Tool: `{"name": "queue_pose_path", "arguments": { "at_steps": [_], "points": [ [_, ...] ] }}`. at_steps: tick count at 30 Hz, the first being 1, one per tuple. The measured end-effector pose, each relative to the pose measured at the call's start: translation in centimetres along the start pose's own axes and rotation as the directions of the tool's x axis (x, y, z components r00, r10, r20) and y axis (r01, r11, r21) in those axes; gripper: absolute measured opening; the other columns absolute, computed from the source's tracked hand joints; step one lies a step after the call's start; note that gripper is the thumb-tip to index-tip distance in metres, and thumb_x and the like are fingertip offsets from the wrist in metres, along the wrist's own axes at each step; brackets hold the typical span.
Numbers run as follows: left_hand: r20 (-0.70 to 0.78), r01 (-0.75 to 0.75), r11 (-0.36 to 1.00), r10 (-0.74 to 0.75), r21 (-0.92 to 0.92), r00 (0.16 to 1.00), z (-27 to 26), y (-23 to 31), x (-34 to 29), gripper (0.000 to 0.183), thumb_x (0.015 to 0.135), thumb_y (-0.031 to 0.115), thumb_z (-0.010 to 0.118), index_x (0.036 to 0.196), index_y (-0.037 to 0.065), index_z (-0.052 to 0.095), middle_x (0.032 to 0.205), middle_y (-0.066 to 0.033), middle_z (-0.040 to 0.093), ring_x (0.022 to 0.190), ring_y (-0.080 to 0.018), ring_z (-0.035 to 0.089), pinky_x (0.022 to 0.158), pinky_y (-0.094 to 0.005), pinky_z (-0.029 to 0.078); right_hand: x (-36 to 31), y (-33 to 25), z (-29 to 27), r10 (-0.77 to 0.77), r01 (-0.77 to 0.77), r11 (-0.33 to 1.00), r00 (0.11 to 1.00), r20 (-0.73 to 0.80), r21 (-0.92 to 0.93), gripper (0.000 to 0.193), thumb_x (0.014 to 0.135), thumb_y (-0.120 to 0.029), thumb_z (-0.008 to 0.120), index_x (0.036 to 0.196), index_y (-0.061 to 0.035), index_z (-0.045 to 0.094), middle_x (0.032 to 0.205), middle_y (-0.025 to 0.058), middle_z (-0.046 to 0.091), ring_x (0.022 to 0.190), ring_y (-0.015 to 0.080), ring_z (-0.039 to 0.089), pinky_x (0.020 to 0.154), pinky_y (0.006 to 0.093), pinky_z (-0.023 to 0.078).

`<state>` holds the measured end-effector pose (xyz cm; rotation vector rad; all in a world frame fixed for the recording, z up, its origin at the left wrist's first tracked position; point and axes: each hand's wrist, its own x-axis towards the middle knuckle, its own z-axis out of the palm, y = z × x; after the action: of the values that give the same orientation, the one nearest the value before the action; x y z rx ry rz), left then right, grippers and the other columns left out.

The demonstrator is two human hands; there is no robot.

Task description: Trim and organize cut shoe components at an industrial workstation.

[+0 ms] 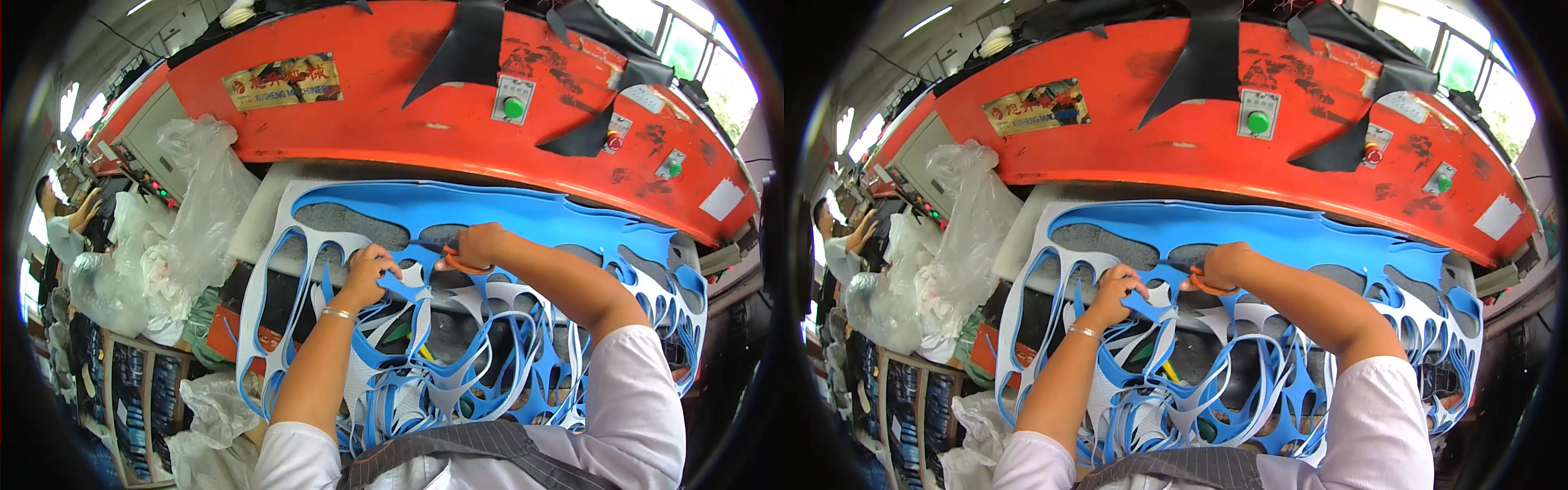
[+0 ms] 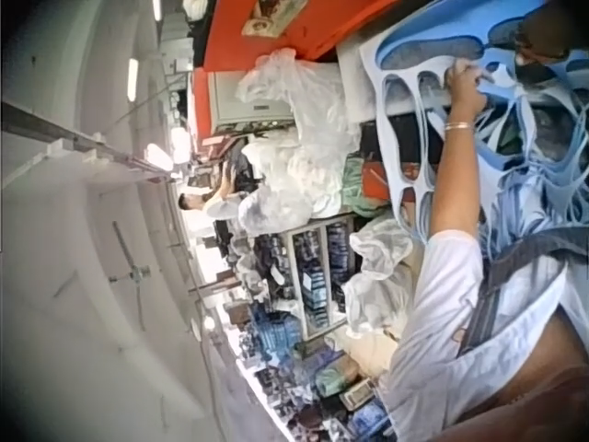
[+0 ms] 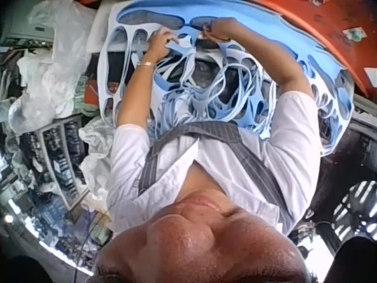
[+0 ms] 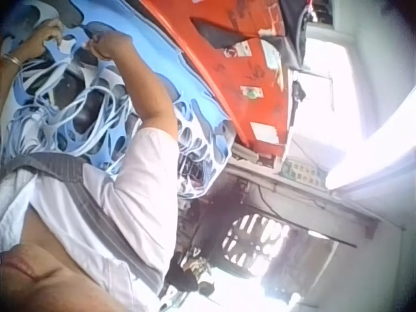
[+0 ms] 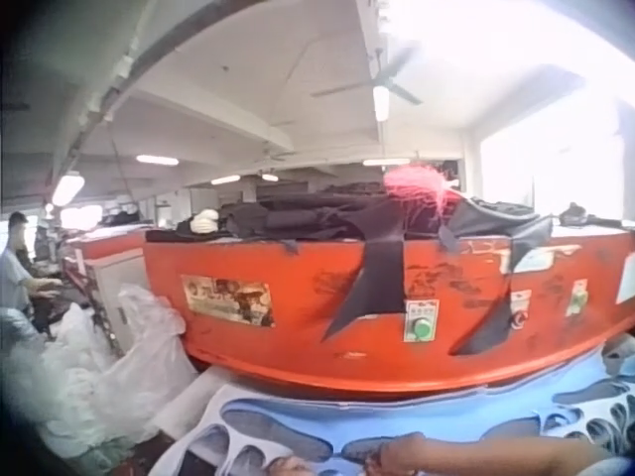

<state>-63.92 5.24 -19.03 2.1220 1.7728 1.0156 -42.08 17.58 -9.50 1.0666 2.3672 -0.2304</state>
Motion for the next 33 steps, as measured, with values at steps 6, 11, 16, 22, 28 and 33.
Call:
{"name": "queue_pose_path", "arguments": {
  "at_steps": [6,11,16,22,28,33],
  "points": [
    [0.215,0.036,0.996,-0.018,-0.077,0.976,-1.3,0.2,1.0,0.021,0.063,0.002,0.069,0.075,0.019,0.070,0.091,-0.0035,0.054,0.088,-0.0261,0.055,0.073,-0.0344,0.045,0.4,-1.3,0.9,0.045,-0.033,0.998,0.974,-0.222,0.057,0.083,0.071,-0.081,0.045,0.091,-0.0035,0.068,0.085,0.0161,0.068,0.084,0.0321,0.066,0.071,0.0400,0.052],
    [0.431,0.314,0.867,-0.131,-0.386,0.893,-7.7,-1.9,4.3,0.040,0.073,-0.002,0.060,0.110,0.012,0.064,0.117,-0.0092,0.057,0.099,-0.0160,0.055,0.076,-0.0273,0.048,0.0,-1.2,1.5,0.066,-0.066,0.998,0.967,-0.246,0.010,0.065,0.077,-0.068,0.051,0.086,-0.0056,0.069,0.082,0.0160,0.068,0.079,0.0323,0.067,0.069,0.0404,0.053],
    [-0.468,0.610,0.751,-0.456,0.254,0.757,-14.2,-11.4,4.9,0.048,0.077,0.028,0.064,0.116,0.000,0.058,0.111,-0.0215,0.061,0.100,-0.0368,0.060,0.089,-0.0409,0.046,-3.0,-2.6,-1.2,0.199,-0.205,0.979,0.960,-0.198,-0.013,0.053,0.078,-0.058,0.057,0.084,-0.0071,0.070,0.081,0.0148,0.068,0.078,0.0319,0.067,0.068,0.0394,0.053],
    [-0.004,0.703,0.703,-0.707,-0.107,0.707,-13.6,-17.8,3.4,0.053,0.080,0.035,0.065,0.104,-0.011,0.059,0.103,-0.0237,0.063,0.094,-0.0326,0.062,0.085,-0.0399,0.047,-7.9,-5.5,-10.2,0.311,-0.408,0.908,0.808,-0.501,-0.095,0.051,0.076,-0.054,0.064,0.079,-0.0039,0.068,0.070,0.0112,0.066,0.058,0.0262,0.065,0.051,0.0370,0.050],
    [0.164,0.609,0.482,-0.684,-0.630,0.711,-15.2,-13.7,-0.3,0.025,0.092,0.026,0.054,0.104,0.005,0.053,0.082,-0.0083,0.061,0.058,-0.0144,0.058,0.047,-0.0269,0.045,-2.0,-13.6,-10.2,-0.118,0.159,0.875,0.986,-0.118,0.458,0.088,0.081,-0.078,0.028,0.109,-0.0017,0.061,0.099,0.0220,0.063,0.102,0.0353,0.057,0.088,0.0461,0.042],
    [0.163,0.435,0.282,-0.650,-0.855,0.742,-17.2,-10.1,-3.1,0.022,0.092,0.029,0.054,0.092,0.007,0.052,0.068,-0.0029,0.055,0.045,-0.0127,0.048,0.040,-0.0254,0.037,4.3,-17.8,-8.7,-0.220,0.085,0.790,0.964,0.150,0.607,0.102,0.067,-0.091,0.023,0.108,-0.0049,0.059,0.079,0.0111,0.052,0.069,0.0200,0.052,0.061,0.0362,0.044]
  ]
}}
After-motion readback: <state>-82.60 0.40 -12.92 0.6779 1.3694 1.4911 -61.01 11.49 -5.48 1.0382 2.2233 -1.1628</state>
